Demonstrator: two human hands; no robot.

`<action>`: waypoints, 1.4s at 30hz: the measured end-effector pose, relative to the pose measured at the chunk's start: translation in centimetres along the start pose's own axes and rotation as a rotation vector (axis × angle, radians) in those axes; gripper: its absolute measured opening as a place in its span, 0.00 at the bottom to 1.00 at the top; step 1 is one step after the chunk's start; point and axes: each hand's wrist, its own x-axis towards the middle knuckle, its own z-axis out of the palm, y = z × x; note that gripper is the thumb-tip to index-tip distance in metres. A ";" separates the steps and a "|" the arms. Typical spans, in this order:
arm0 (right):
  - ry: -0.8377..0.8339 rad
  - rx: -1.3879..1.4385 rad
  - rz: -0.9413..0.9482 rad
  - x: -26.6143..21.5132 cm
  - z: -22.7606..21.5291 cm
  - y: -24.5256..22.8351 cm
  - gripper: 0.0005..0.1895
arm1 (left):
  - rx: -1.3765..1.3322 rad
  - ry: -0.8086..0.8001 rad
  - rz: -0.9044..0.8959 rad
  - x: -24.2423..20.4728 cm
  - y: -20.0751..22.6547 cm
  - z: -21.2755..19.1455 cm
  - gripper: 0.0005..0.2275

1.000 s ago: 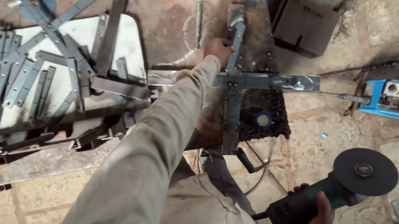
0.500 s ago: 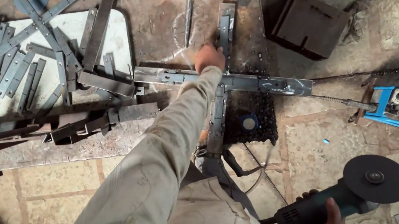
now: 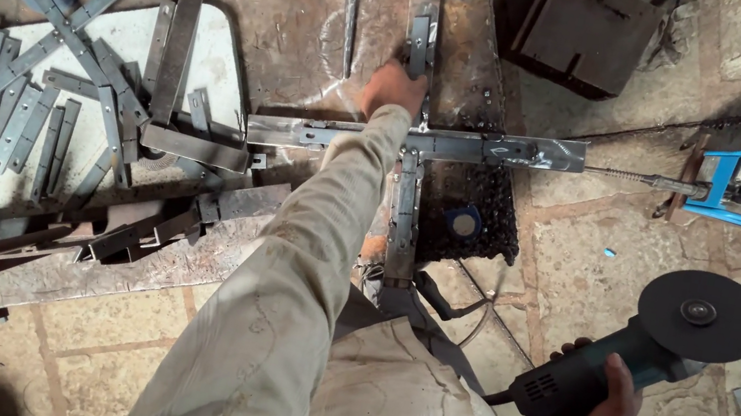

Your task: Measuring, cutting, welding, and assembling a cross-shaped metal structure in a workshop environment.

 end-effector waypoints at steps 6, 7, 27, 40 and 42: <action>0.021 0.035 -0.019 -0.5 -0.3 0.4 0.25 | -0.028 -0.039 -0.067 0.7 0.1 0.7 0.23; 0.026 0.037 -0.018 -0.6 -0.3 0.4 0.25 | -0.024 -0.041 -0.065 1.3 -0.1 1.1 0.23; -0.031 -0.050 0.345 4.5 -7.5 3.6 0.35 | 0.033 0.003 0.126 2.0 -0.3 0.0 0.26; -0.474 -0.109 0.392 12.3 -7.1 10.7 0.42 | 0.607 -0.381 0.427 6.8 -25.3 -29.9 0.24; -0.493 -0.133 0.404 21.9 -6.2 10.4 0.41 | 0.461 -0.200 0.337 7.9 -28.6 -36.6 0.22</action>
